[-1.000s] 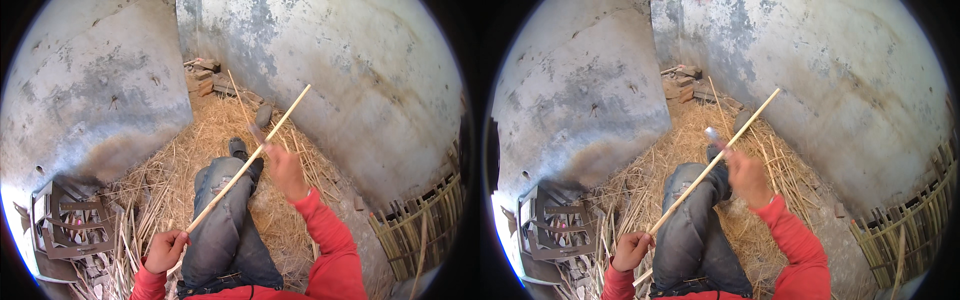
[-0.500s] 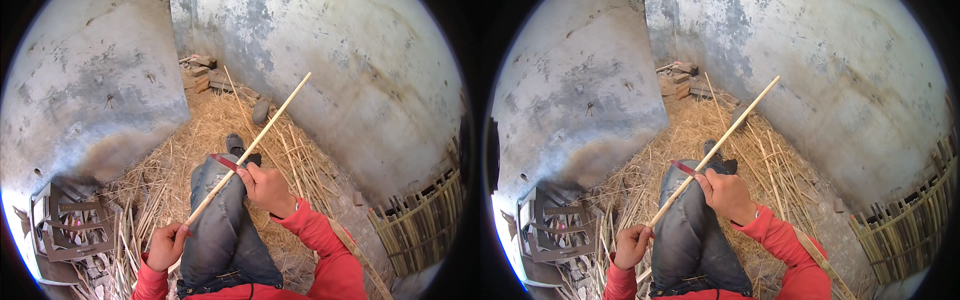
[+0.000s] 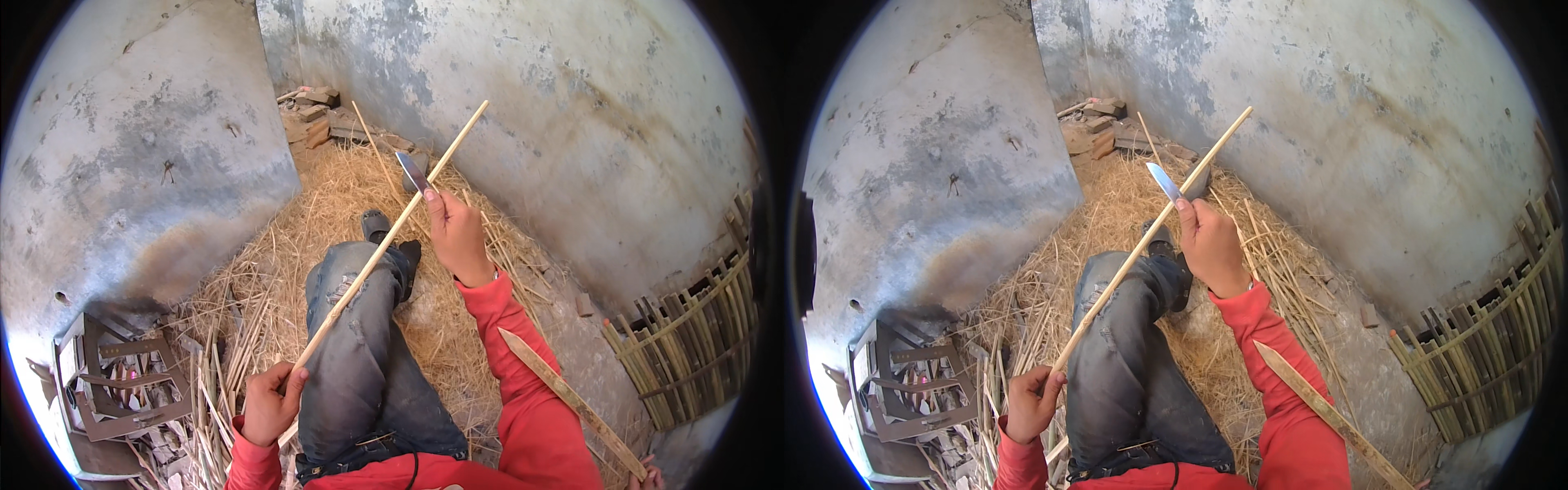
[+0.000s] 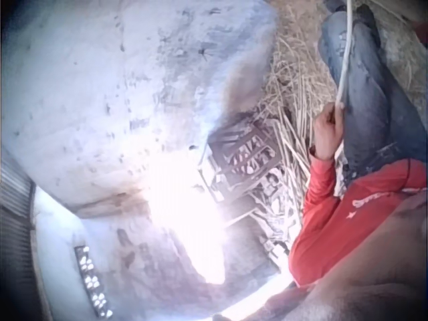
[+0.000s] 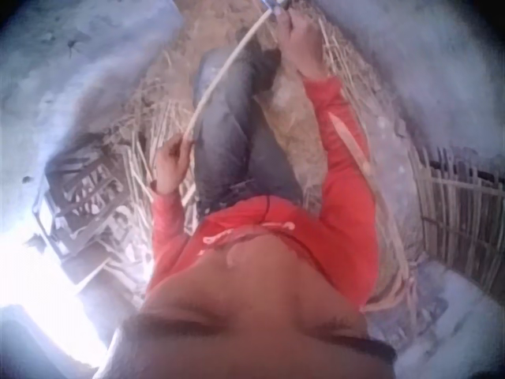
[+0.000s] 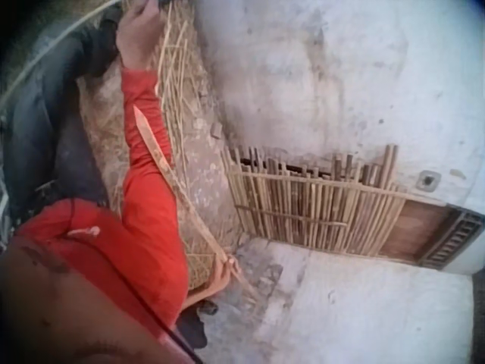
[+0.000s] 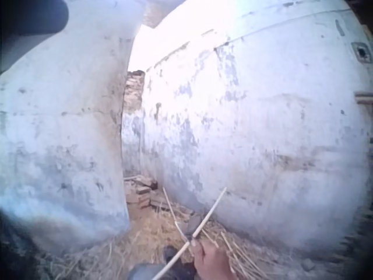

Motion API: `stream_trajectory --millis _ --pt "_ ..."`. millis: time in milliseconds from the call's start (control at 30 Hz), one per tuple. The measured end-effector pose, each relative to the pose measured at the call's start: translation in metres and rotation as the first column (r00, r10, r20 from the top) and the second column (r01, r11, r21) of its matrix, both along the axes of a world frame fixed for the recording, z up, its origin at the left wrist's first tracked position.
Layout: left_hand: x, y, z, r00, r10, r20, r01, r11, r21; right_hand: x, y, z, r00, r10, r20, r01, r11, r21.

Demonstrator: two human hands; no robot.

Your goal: The person scrapes thin wooden sticks with a knife to smooth them while sitting on a straw-covered floor.

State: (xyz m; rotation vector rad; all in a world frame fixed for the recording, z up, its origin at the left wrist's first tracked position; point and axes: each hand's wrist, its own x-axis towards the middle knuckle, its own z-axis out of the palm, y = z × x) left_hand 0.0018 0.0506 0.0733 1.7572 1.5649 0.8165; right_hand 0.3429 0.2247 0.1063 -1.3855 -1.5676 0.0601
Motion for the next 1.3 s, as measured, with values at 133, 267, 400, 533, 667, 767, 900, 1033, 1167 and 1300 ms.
stream_trajectory --millis 133,267,400,533,667,767,900,1033,1167,1300 --pt "0.006 0.0 -0.001 0.999 0.021 0.033 -0.023 0.998 0.052 0.0 0.0 -0.001 1.0 0.01 -0.009 -0.01 1.0 0.012" --pt "0.006 0.0 0.002 0.999 0.028 0.029 -0.029 0.998 0.059 -0.001 0.0 0.001 1.0 0.019 -0.007 -0.019 0.999 -0.031" --pt "0.006 -0.001 0.0 0.999 0.035 0.039 -0.037 0.998 0.049 0.001 0.0 0.001 0.999 0.031 -0.013 -0.031 0.999 -0.016" --pt "0.006 -0.001 0.005 0.998 0.045 0.039 -0.047 0.997 0.054 0.0 0.0 -0.001 1.0 0.018 0.016 -0.018 1.0 -0.005" --pt "-0.002 -0.006 0.008 0.999 0.034 -0.002 -0.034 0.996 0.077 0.009 0.011 0.001 0.997 0.052 0.058 -0.054 0.998 0.028" --pt "-0.011 -0.006 0.005 0.998 0.011 -0.063 -0.001 0.988 0.157 0.05 0.033 0.017 0.993 -0.079 0.084 0.081 0.997 -0.02" --pt "-0.021 -0.009 0.004 0.986 -0.024 -0.165 0.065 0.967 0.248 0.068 0.047 0.024 0.979 -0.191 0.076 0.189 0.981 0.035" --pt "-0.019 -0.013 0.003 0.993 0.01 -0.118 0.021 0.965 0.26 0.005 0.006 -0.007 0.988 0.093 0.122 -0.094 0.996 -0.005" --pt "-0.016 -0.013 0.009 0.997 0.027 -0.07 -0.007 0.964 0.266 -0.025 -0.044 -0.014 0.933 0.246 0.262 -0.243 0.969 -0.042" --pt "-0.012 -0.013 0.015 0.997 0.025 -0.072 -0.005 0.965 0.261 -0.015 -0.041 -0.006 0.939 0.251 0.234 -0.252 0.967 -0.023"
